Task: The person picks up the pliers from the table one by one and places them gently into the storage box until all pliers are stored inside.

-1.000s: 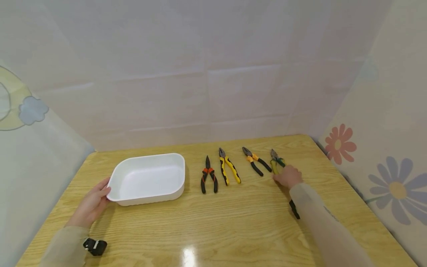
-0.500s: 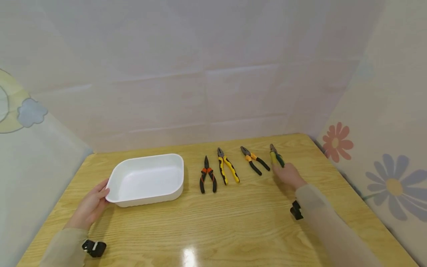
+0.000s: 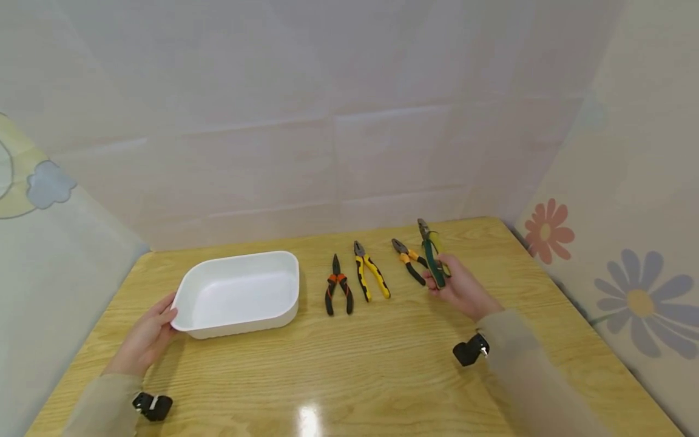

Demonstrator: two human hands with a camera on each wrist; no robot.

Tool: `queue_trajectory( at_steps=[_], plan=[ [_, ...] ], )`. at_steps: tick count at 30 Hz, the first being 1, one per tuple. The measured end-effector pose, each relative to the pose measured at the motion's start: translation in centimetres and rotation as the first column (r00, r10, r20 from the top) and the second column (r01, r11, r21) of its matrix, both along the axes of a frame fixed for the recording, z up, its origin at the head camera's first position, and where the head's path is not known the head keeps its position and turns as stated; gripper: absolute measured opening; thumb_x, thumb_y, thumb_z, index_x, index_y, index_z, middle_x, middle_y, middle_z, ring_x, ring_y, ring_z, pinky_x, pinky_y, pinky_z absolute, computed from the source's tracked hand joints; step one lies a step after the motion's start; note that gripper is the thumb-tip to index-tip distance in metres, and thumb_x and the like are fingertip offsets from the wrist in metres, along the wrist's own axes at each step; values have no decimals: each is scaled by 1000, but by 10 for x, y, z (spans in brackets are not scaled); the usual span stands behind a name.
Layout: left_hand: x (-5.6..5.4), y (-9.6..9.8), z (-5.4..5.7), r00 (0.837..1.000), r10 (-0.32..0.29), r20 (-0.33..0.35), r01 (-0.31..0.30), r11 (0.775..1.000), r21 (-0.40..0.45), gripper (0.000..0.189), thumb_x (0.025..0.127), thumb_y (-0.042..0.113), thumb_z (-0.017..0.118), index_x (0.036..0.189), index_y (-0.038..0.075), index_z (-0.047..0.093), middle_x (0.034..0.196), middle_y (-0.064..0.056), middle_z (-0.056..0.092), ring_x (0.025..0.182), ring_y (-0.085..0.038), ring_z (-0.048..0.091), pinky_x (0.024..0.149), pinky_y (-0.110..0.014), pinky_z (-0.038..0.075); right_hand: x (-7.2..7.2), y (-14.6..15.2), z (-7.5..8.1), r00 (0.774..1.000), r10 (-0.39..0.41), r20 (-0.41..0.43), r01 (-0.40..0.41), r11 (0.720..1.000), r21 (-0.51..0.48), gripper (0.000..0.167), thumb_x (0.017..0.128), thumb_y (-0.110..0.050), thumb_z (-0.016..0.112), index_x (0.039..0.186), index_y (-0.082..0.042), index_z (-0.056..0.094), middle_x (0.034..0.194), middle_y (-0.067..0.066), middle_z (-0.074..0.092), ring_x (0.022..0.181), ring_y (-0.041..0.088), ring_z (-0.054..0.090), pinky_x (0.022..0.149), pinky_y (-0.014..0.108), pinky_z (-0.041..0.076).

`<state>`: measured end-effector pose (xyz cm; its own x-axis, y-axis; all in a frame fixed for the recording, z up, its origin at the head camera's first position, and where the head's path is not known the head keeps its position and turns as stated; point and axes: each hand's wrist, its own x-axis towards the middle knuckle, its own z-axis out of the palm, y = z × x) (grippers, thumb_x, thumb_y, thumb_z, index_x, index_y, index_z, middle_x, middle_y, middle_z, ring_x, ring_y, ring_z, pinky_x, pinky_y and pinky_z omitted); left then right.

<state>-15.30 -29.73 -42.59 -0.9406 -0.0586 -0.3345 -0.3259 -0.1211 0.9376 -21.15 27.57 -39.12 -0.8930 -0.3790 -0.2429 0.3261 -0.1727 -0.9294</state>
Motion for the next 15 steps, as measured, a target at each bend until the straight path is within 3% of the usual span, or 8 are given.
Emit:
queue_trajectory(
  at_steps=[4,9,15],
  plan=[
    [0,1,1,1000,5,1,-5,1000,-5,56,106,5,18,153,8,-11,160,-7,-11,146,-21,-1,117,-34,11,3,-9,1,1000,12,-5,-13,999,-52,35,107,-38,21,114,-4,28,112,9,46,77,14,39,72,31,35],
    [0,1,1,1000,7,-6,-7,1000,-9,55,106,4,18,153,7,-10,160,-7,-10,146,-21,-1,117,-34,12,5,-20,-1,998,33,-50,-38,994,-103,36,108,-35,23,120,-2,32,116,11,48,78,15,41,72,30,34],
    [1,1,1,1000,4,-8,-4,1000,-15,56,106,4,18,153,8,-10,160,-7,-10,146,-21,-1,117,-34,12,6,-29,0,998,32,-60,-41,988,-147,39,108,-33,28,127,2,26,118,13,48,80,16,43,71,29,35]
  ],
)
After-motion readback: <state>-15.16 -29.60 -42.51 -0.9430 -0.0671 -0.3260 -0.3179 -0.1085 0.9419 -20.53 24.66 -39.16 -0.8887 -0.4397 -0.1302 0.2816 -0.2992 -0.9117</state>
